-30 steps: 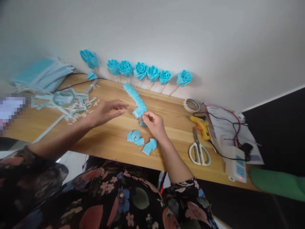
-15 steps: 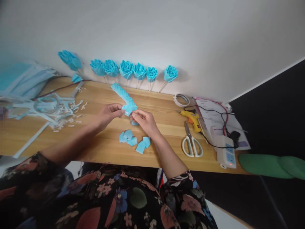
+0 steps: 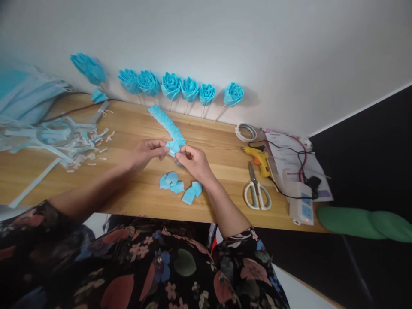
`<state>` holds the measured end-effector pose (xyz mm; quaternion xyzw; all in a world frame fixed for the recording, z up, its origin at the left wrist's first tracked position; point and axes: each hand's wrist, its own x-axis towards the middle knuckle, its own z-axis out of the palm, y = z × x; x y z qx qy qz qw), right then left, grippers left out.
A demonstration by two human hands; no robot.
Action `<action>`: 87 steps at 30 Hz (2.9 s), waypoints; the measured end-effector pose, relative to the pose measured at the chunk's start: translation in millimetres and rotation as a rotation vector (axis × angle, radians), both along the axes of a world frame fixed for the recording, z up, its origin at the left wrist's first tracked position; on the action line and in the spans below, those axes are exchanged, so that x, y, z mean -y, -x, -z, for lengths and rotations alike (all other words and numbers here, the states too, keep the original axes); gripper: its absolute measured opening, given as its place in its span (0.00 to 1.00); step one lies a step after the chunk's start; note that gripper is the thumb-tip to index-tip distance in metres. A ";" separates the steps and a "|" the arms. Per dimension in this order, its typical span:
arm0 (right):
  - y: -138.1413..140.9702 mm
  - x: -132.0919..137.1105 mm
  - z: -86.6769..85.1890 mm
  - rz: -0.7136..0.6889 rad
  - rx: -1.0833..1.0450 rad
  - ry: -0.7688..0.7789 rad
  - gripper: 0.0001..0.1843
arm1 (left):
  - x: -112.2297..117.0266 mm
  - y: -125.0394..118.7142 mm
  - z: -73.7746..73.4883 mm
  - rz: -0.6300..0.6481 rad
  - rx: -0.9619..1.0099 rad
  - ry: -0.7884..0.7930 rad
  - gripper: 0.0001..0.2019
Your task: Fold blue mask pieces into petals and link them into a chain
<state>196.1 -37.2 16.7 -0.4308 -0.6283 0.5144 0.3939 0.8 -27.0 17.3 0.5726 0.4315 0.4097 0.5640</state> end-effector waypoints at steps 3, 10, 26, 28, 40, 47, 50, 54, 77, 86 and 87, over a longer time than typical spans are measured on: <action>0.4 1.2 -2.2 0.073 0.044 -0.036 0.13 | 1.5 -0.2 -0.9 -0.141 0.044 -0.067 0.12; 1.9 5.8 -5.8 0.132 0.114 -0.088 0.10 | 17.6 -4.7 -4.2 -0.191 -0.339 -0.561 0.06; 5.1 8.4 -7.5 0.081 0.219 -0.239 0.10 | 17.2 -4.4 3.6 -0.106 -0.479 -0.613 0.07; 5.2 8.2 -7.3 0.087 0.225 -0.237 0.10 | 17.0 -4.4 3.0 -0.106 -0.470 -0.602 0.07; 2.2 5.7 -4.5 0.097 0.185 -0.166 0.10 | 14.2 -5.8 -2.8 -0.150 -0.316 -0.349 0.10; -1.4 1.1 1.0 0.123 0.111 -0.098 0.12 | 6.7 -2.2 -0.4 -0.197 -0.241 -0.272 0.10; -2.2 -1.2 2.0 0.143 0.066 -0.071 0.12 | 0.0 6.2 -5.5 -0.275 -0.165 -0.253 0.10; -2.4 -3.4 2.6 0.158 0.019 -0.039 0.12 | 0.5 45.8 -26.2 -0.398 -0.276 -0.351 0.10; -2.8 -2.0 5.5 0.101 -0.012 -0.063 0.15 | 13.6 0.1 -6.9 0.054 -0.036 0.012 0.16; -9.4 -4.5 -0.8 0.049 -0.043 -0.021 0.17 | 5.7 -5.6 -2.1 0.023 0.083 0.141 0.14; -11.1 -5.5 -2.4 0.063 -0.055 -0.027 0.17 | 5.7 -5.1 -3.1 0.036 0.064 0.136 0.14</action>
